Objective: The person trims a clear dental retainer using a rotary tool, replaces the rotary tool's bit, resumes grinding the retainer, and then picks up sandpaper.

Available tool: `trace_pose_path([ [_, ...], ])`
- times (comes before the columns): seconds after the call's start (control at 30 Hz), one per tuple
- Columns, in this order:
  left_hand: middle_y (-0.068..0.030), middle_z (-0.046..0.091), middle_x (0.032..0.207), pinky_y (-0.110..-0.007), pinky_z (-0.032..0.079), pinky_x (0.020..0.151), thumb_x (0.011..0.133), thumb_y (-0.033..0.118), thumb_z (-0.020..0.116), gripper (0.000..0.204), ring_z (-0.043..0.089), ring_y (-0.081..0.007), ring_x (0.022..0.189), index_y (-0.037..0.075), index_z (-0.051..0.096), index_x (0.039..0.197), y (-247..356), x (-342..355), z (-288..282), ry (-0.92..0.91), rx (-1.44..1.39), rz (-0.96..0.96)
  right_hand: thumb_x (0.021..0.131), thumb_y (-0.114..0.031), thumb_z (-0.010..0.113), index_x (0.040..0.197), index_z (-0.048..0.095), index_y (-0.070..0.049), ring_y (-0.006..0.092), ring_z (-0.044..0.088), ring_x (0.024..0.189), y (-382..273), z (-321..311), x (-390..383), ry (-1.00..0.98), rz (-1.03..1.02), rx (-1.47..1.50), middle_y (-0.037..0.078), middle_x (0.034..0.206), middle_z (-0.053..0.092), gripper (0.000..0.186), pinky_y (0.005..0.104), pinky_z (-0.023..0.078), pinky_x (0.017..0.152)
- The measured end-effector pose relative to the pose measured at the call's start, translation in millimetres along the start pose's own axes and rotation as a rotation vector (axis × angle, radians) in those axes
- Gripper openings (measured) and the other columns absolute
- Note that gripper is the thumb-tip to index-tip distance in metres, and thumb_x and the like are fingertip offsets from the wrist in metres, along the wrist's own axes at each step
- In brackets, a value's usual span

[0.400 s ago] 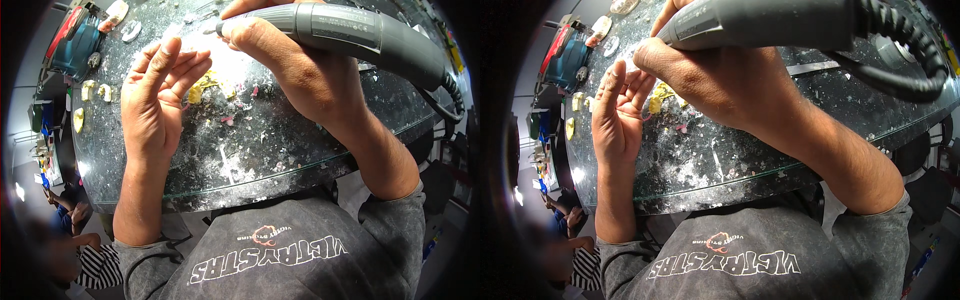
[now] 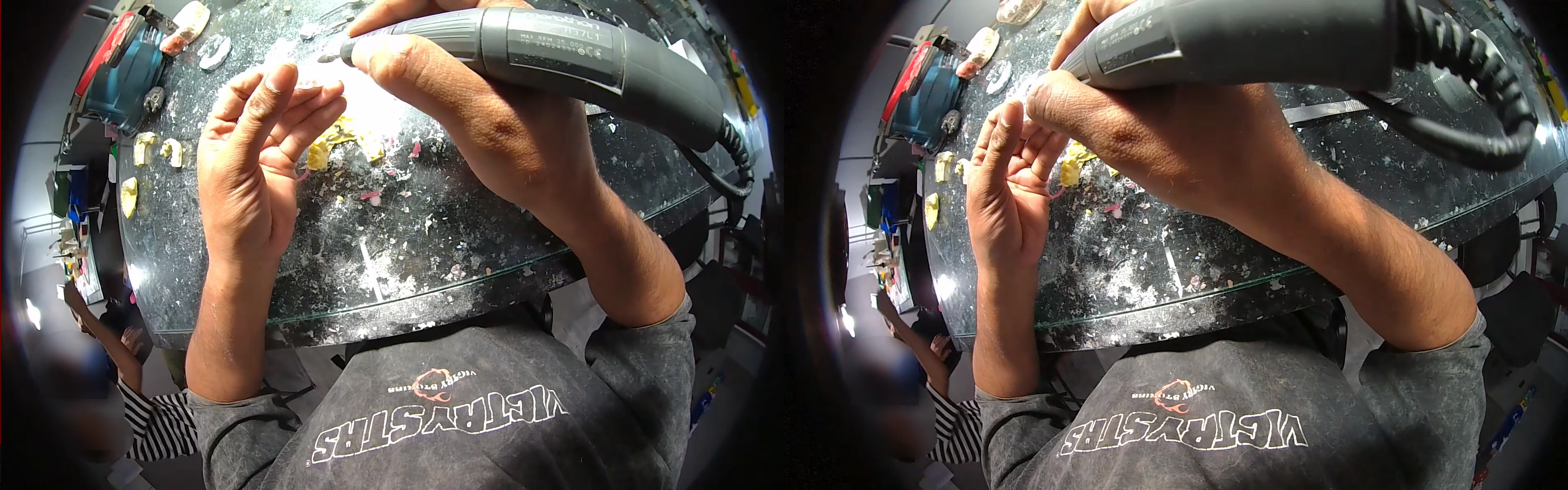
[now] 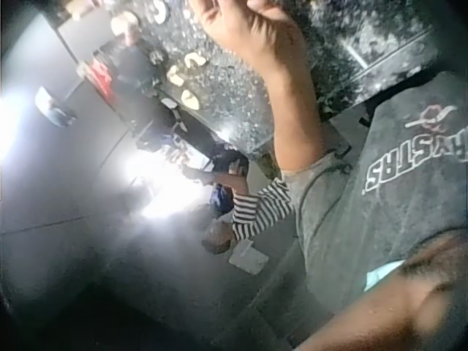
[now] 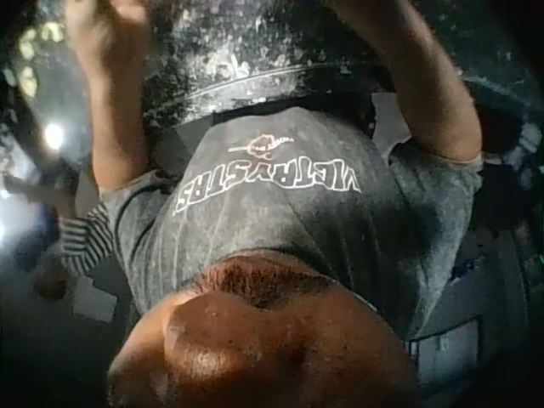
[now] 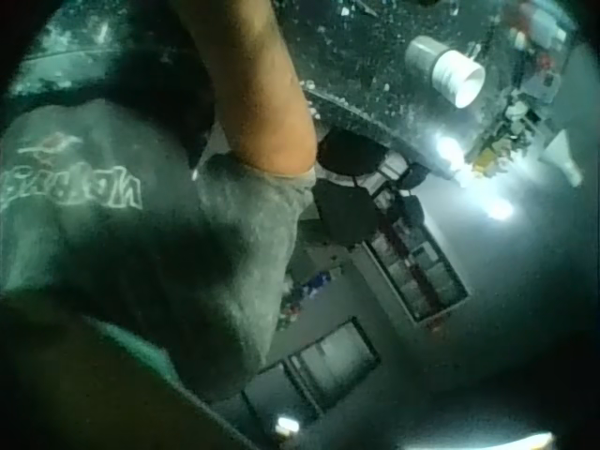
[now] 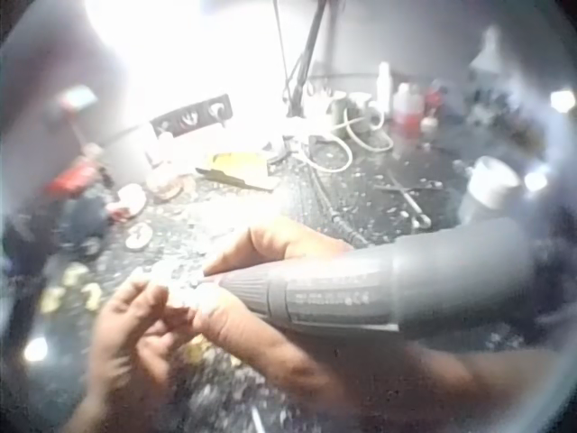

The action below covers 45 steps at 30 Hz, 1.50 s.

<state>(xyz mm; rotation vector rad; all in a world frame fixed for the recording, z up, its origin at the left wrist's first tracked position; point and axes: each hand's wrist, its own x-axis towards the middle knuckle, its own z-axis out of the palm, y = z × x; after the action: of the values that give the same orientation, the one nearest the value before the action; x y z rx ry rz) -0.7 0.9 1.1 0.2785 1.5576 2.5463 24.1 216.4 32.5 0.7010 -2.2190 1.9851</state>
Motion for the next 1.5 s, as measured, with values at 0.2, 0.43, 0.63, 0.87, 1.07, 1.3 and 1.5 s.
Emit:
trace_pose_path([
  [0.2, -0.0211, 0.067, 0.095, -0.047, 0.055, 0.091, 0.089, 0.010, 0.067, 0.023, 0.069, -0.0343, 0.094, -0.004, 0.058, 0.104, -0.8, 0.7, -1.0, -0.006, -0.012, 0.003, 0.092, -0.013, 0.064, 0.100, 0.057, 0.003, 0.0096, 0.061, 0.080, -5.9, 8.4, 4.4, 0.025, -0.019, 0.025, 0.007, 0.086, 0.065, 0.019, 0.0243, 0.049, 0.071],
  [0.43, -0.0218, 0.067, 0.095, -0.048, 0.055, 0.092, 0.089, 0.008, 0.068, 0.023, 0.068, -0.0352, 0.094, -0.003, 0.057, 0.105, -1.0, 0.2, -0.1, -0.032, -0.050, 0.010, 0.092, -0.013, 0.064, 0.100, 0.057, 0.003, 0.0099, 0.060, 0.080, -10.0, 13.8, 0.5, 0.099, -0.048, -0.116, 0.007, 0.086, 0.065, 0.020, 0.0249, 0.049, 0.070],
  [0.63, -0.0215, 0.068, 0.095, -0.048, 0.055, 0.092, 0.089, 0.007, 0.067, 0.021, 0.068, -0.0352, 0.095, -0.002, 0.057, 0.104, -1.1, 0.3, -0.4, -0.054, -0.066, 0.012, 0.092, -0.012, 0.064, 0.100, 0.058, 0.004, 0.0104, 0.060, 0.080, -9.3, 8.1, 5.4, 0.069, -0.041, -0.040, 0.008, 0.087, 0.064, 0.019, 0.0251, 0.049, 0.070],
  [0.87, -0.0200, 0.068, 0.096, -0.048, 0.055, 0.092, 0.089, 0.007, 0.067, 0.020, 0.068, -0.0345, 0.095, 0.000, 0.057, 0.104, -3.7, -0.1, -0.6, -0.030, -0.034, 0.012, 0.091, -0.012, 0.064, 0.100, 0.059, 0.005, 0.0119, 0.061, 0.079, -23.8, 10.1, -0.4, 0.051, 0.043, -0.273, 0.010, 0.087, 0.063, 0.019, 0.0270, 0.050, 0.072],
  [1.07, -0.0195, 0.068, 0.097, -0.048, 0.055, 0.092, 0.089, 0.006, 0.067, 0.019, 0.068, -0.0343, 0.095, 0.000, 0.057, 0.104, -3.8, -0.2, -0.9, -0.050, -0.062, 0.015, 0.089, -0.017, 0.067, 0.100, 0.061, 0.006, 0.0149, 0.064, 0.088, -26.7, 12.5, -1.3, 0.093, 0.041, -0.194, 0.013, 0.095, 0.065, 0.026, 0.0272, 0.051, 0.079],
  [1.3, -0.0195, 0.068, 0.096, -0.048, 0.055, 0.093, 0.089, 0.005, 0.066, 0.018, 0.068, -0.0346, 0.096, 0.000, 0.056, 0.104, -4.5, -0.5, 0.7, -0.061, -0.072, 0.017, 0.089, -0.018, 0.066, 0.104, 0.061, 0.006, 0.0156, 0.065, 0.091, -18.5, 10.1, 1.3, 0.059, -0.094, -0.056, 0.015, 0.096, 0.066, 0.029, 0.0279, 0.051, 0.081],
  [1.5, -0.0211, 0.068, 0.098, -0.049, 0.054, 0.094, 0.089, 0.003, 0.065, 0.020, 0.067, -0.0376, 0.099, 0.000, 0.055, 0.105, -5.9, -1.1, -0.8, -0.057, -0.096, 0.019, 0.089, -0.018, 0.066, 0.106, 0.059, 0.004, 0.0142, 0.064, 0.087, -11.4, 9.5, 2.8, 0.055, 0.013, 0.064, 0.014, 0.095, 0.065, 0.028, 0.0267, 0.051, 0.079],
])
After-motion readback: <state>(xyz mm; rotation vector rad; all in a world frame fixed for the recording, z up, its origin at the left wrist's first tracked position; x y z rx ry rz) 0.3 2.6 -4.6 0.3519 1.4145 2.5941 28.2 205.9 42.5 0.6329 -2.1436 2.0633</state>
